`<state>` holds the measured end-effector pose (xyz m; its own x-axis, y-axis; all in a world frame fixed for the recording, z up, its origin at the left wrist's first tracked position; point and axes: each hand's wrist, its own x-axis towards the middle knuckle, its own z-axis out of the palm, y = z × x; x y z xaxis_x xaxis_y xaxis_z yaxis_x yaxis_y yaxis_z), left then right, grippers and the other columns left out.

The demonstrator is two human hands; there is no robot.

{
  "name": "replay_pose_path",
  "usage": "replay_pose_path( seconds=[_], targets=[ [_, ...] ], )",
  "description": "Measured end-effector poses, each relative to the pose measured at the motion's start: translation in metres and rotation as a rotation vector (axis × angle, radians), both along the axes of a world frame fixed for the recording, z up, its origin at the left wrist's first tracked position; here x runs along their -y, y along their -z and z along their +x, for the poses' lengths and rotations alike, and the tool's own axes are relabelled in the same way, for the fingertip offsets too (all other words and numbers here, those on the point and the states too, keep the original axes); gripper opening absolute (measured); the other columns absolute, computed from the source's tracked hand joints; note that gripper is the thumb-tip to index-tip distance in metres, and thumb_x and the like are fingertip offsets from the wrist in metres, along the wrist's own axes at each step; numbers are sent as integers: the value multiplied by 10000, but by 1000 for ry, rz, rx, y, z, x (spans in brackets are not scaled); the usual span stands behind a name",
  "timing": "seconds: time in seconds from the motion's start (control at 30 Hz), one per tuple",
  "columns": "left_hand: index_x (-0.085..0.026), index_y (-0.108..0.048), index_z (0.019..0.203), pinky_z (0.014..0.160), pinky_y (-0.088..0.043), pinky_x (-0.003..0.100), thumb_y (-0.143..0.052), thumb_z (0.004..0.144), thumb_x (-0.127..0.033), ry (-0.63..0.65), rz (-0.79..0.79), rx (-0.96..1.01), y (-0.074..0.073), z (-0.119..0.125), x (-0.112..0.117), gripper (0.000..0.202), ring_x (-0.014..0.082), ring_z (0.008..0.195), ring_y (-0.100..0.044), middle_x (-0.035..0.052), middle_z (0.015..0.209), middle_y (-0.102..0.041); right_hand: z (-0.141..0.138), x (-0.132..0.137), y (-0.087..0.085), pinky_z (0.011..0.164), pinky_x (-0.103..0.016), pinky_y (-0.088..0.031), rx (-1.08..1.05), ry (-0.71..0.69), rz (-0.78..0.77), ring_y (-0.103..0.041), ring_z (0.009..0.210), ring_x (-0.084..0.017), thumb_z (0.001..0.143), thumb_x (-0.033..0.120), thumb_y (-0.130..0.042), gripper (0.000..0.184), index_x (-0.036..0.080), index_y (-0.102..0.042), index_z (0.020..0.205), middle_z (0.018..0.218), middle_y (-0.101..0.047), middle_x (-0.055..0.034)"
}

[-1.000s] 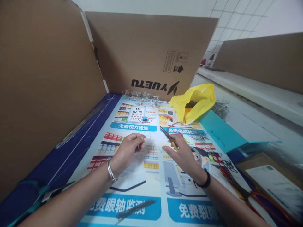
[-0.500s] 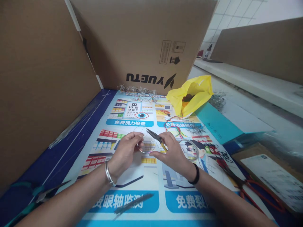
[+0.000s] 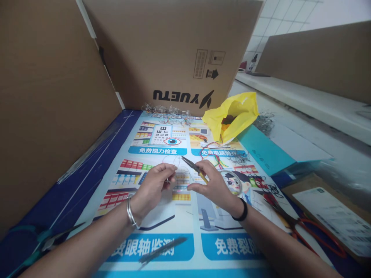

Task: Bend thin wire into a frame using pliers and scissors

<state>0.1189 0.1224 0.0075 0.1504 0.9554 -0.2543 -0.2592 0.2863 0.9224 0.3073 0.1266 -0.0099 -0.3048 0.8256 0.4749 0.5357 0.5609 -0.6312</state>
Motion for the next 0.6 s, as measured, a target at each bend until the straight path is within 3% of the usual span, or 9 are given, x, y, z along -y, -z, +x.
replay_pose_path(
  seconds=[0.6],
  targets=[
    [-143,-579,743,414,-261,176,-599,729,-245,14,-20,-11,-3,1,1,105,58,457,-413,-26,537,-490,2,0,-3,653,-297,-418,-15,-52,-24,-491,772,-180,660,555,-651,486,207,-508,967,858,-527,-36]
  ],
)
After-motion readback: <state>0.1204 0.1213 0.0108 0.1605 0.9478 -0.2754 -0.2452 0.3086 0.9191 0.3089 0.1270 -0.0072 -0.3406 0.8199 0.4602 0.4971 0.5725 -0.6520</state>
